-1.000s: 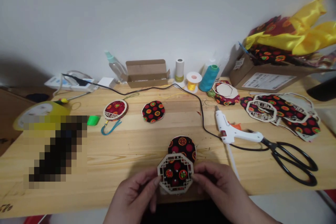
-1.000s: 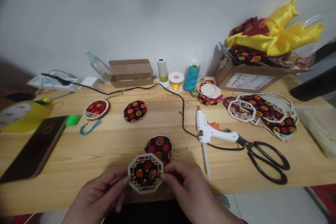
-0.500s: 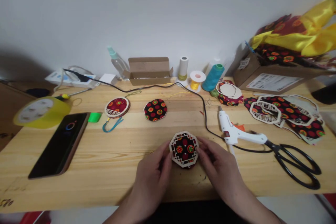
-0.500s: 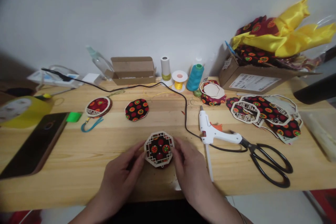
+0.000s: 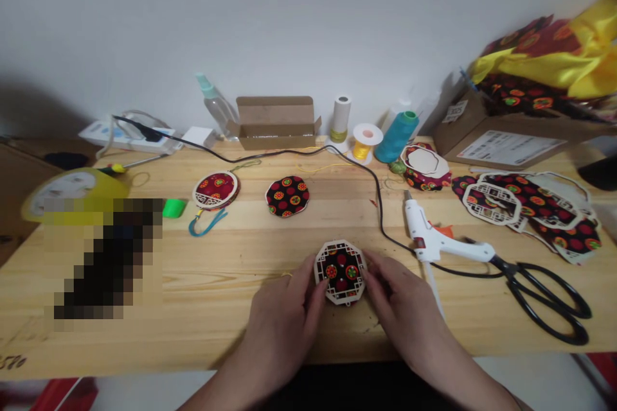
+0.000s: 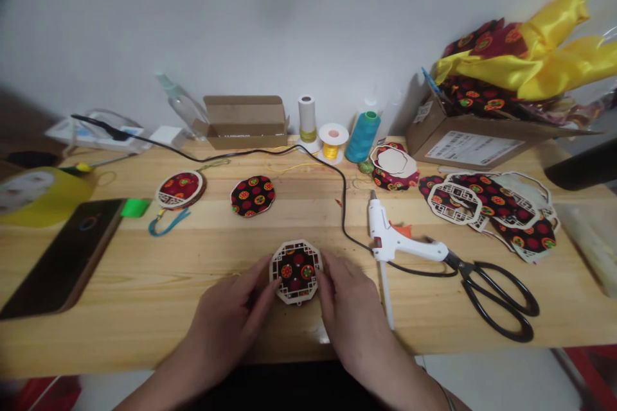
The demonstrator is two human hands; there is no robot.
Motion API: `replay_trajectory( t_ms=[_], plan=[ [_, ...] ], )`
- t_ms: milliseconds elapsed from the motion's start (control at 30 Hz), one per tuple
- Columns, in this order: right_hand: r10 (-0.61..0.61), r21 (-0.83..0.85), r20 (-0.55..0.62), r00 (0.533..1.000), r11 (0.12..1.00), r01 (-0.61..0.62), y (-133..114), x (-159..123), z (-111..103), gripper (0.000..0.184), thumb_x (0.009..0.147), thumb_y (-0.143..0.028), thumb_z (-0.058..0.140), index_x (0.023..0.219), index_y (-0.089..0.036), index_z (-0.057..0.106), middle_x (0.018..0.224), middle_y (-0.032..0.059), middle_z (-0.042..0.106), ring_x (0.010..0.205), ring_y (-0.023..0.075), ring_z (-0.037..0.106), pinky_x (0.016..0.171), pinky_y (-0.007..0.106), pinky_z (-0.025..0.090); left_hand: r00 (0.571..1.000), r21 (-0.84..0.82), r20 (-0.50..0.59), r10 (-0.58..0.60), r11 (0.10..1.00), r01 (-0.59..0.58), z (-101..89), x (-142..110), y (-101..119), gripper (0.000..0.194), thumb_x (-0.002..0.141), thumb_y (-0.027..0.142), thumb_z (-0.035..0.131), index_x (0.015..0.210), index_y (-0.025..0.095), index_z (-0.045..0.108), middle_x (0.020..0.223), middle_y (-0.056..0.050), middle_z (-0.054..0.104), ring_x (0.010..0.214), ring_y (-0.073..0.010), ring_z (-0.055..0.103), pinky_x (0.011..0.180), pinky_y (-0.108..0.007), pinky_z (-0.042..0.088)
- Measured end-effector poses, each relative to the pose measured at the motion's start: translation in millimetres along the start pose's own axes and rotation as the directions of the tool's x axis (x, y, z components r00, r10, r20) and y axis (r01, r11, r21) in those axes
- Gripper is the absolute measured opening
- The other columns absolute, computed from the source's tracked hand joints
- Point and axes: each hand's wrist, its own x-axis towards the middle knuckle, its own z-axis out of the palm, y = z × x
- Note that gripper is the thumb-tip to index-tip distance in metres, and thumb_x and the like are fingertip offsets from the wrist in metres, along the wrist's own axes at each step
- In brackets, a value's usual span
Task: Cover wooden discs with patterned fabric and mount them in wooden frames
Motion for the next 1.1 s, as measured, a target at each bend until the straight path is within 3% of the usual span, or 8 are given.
replay_trajectory(
  t_ms=[200,300,400,500,667,1100],
  plan=[
    [-0.012,-0.019,-0.008,1.000,1.000,0.012,1,-2,-2,0.029,0.090,-0.024,0.043,0.113,-0.016,0.059,0.090,0.0081,0.071,0.080,0.0202,0.068,0.068,0.035,0.056,0.998,0.059,-0.034,0.045,0.997,-0.043,0.1,-1,-2,0.043,0.093,0.039,0.041,0.125,0.013,0.054,0.072,-0.007,0.075,0.060,-0.0267,0.070,0.053,-0.038,0.053],
    [-0.043,-0.059,-0.054,0.998,0.997,0.039,3,-4,-5,0.028,0.091,-0.027,0.047,0.113,-0.013,0.058,0.089,0.0091,0.069,0.079,0.0204,0.066,0.069,0.036,0.056,0.992,0.063,-0.110,0.053,0.997,-0.046,-1.5,-4,-6,0.046,0.093,0.044,0.044,0.125,0.013,0.051,0.070,-0.006,0.073,0.060,-0.0244,0.069,0.052,-0.036,0.054],
    [-0.154,-0.129,-0.073,0.985,0.981,0.144,7,-5,-8,0.035,0.090,-0.030,0.053,0.121,-0.014,0.053,0.111,0.0130,0.064,0.103,0.0248,0.059,0.086,0.042,0.052,0.969,0.058,-0.185,0.165,0.986,-0.156,-2.9,-6,-12,0.052,0.091,0.050,0.047,0.131,0.018,0.044,0.106,-0.012,0.071,0.093,-0.0260,0.070,0.073,-0.041,0.058],
    [-0.241,-0.141,0.018,0.970,0.960,0.241,9,-7,-9,0.048,0.088,-0.031,0.057,0.133,-0.018,0.045,0.131,0.0107,0.055,0.121,0.0261,0.046,0.100,0.045,0.045,0.952,0.029,-0.149,0.269,0.963,-0.267,-2.4,-6,-15,0.060,0.090,0.052,0.047,0.140,0.022,0.032,0.132,-0.015,0.059,0.116,-0.0254,0.060,0.089,-0.042,0.054],
    [-0.266,-0.096,0.113,0.957,0.956,0.277,12,-10,-7,0.062,0.087,-0.031,0.059,0.143,-0.021,0.034,0.141,0.0063,0.047,0.127,0.0258,0.038,0.104,0.044,0.041,0.945,0.026,-0.107,0.308,0.951,-0.307,1.3,-3,-15,0.062,0.093,0.052,0.041,0.144,0.021,0.024,0.134,-0.017,0.057,0.113,-0.0261,0.062,0.084,-0.041,0.057],
    [-0.263,-0.065,0.147,0.954,0.959,0.274,9,-9,-6,0.056,0.091,-0.023,0.052,0.143,-0.021,0.033,0.143,0.0073,0.044,0.127,0.0258,0.035,0.105,0.048,0.040,0.934,0.099,-0.119,0.338,0.940,-0.328,4.5,-2,-14,0.059,0.094,0.052,0.035,0.143,0.020,0.026,0.127,-0.017,0.062,0.099,-0.0267,0.070,0.072,-0.041,0.060]
  ],
)
